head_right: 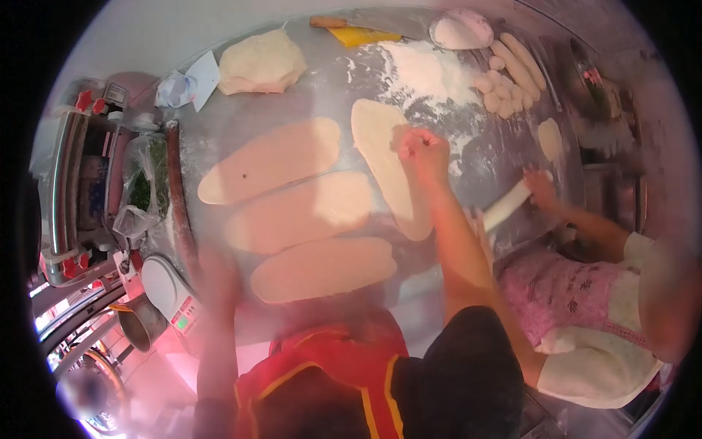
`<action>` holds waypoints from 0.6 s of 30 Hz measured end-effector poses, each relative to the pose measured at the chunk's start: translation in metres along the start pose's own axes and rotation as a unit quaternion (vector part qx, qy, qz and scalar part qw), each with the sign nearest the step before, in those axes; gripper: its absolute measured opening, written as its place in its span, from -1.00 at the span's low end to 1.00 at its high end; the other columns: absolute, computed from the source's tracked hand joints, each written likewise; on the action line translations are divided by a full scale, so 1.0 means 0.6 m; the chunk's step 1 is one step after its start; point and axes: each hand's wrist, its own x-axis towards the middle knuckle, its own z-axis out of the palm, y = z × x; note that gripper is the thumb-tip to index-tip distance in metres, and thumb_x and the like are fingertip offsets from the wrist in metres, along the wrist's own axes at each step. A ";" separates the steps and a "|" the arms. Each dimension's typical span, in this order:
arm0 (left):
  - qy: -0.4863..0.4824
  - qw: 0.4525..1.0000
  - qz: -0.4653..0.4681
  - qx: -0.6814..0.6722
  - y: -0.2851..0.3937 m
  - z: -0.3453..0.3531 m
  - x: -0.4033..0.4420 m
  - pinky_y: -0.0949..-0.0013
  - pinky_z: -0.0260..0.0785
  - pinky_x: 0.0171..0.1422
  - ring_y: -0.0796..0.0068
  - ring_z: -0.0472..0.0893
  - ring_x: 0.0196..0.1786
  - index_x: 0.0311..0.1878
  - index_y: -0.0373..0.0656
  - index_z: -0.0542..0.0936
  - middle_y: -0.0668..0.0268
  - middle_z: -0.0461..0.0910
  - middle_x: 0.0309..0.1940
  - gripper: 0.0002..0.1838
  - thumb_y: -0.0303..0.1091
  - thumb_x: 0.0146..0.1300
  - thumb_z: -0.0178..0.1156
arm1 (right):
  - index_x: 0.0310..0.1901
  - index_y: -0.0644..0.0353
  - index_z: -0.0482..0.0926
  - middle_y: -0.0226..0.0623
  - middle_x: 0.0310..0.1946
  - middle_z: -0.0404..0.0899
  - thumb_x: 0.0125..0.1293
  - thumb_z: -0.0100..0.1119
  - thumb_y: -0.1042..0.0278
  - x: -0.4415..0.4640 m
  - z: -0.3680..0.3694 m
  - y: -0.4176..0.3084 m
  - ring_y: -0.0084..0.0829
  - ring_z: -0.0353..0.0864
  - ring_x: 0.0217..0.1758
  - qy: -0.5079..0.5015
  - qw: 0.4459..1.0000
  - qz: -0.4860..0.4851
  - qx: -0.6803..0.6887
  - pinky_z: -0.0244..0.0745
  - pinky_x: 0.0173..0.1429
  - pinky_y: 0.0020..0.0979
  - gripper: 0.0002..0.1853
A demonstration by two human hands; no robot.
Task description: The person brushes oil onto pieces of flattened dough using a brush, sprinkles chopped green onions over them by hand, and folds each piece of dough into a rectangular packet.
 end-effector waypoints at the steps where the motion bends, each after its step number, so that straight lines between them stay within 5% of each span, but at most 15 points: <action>1: -0.015 1.000 -0.020 -0.005 0.005 -0.001 0.001 0.05 0.15 0.40 -0.06 0.31 0.31 0.21 -0.36 0.36 -0.05 0.36 0.22 -0.50 -0.43 0.21 0.19 | -0.10 0.35 0.62 -0.35 -0.34 0.63 0.34 0.15 0.44 -0.020 -0.019 0.001 -0.61 0.57 -0.40 -0.035 0.998 0.024 -0.049 0.52 -0.27 -0.53 -0.81; 5: 0.036 0.998 0.041 0.035 -0.005 0.012 -0.007 0.05 0.15 0.40 -0.05 0.31 0.32 0.23 -0.33 0.34 -0.04 0.34 0.24 -0.49 -0.41 0.23 0.18 | -0.09 0.35 0.63 -0.33 -0.32 0.65 0.31 0.15 0.45 -0.058 -0.077 0.019 -0.61 0.57 -0.41 0.009 0.999 0.049 -0.012 0.52 -0.27 -0.54 -0.79; 8: 0.043 0.998 0.040 0.021 -0.008 0.017 -0.012 0.06 0.14 0.41 -0.04 0.29 0.33 0.24 -0.32 0.33 -0.04 0.32 0.26 -0.49 -0.39 0.25 0.17 | -0.11 0.36 0.64 -0.33 -0.33 0.65 0.30 0.13 0.44 -0.045 -0.060 0.015 -0.61 0.57 -0.41 -0.129 0.987 0.077 -0.053 0.51 -0.27 -0.55 -0.78; 9: 0.040 0.998 0.036 0.022 -0.006 0.019 -0.010 0.06 0.13 0.41 -0.04 0.29 0.33 0.24 -0.32 0.33 -0.04 0.32 0.27 -0.49 -0.39 0.25 0.17 | -0.15 0.35 0.65 -0.35 -0.35 0.64 0.28 0.14 0.44 -0.034 -0.039 0.002 -0.61 0.58 -0.38 -0.120 0.984 0.034 -0.129 0.52 -0.27 -0.56 -0.80; 15: 0.033 0.999 0.028 0.023 -0.018 0.030 -0.014 0.06 0.12 0.41 -0.03 0.28 0.34 0.24 -0.32 0.33 -0.04 0.31 0.27 -0.49 -0.37 0.25 0.16 | -0.18 0.34 0.65 -0.35 -0.38 0.63 0.27 0.14 0.45 -0.006 0.002 -0.057 -0.63 0.56 -0.40 -0.079 0.995 -0.002 -0.061 0.51 -0.28 -0.56 -0.82; 18: 0.040 0.999 0.029 0.009 -0.023 0.032 -0.012 0.06 0.12 0.41 -0.04 0.28 0.34 0.24 -0.33 0.33 -0.05 0.31 0.27 -0.49 -0.38 0.25 0.16 | -0.17 0.34 0.64 -0.36 -0.39 0.62 0.28 0.12 0.46 -0.018 -0.082 -0.016 -0.63 0.56 -0.41 -0.083 0.974 -0.016 -0.210 0.52 -0.27 -0.56 -0.82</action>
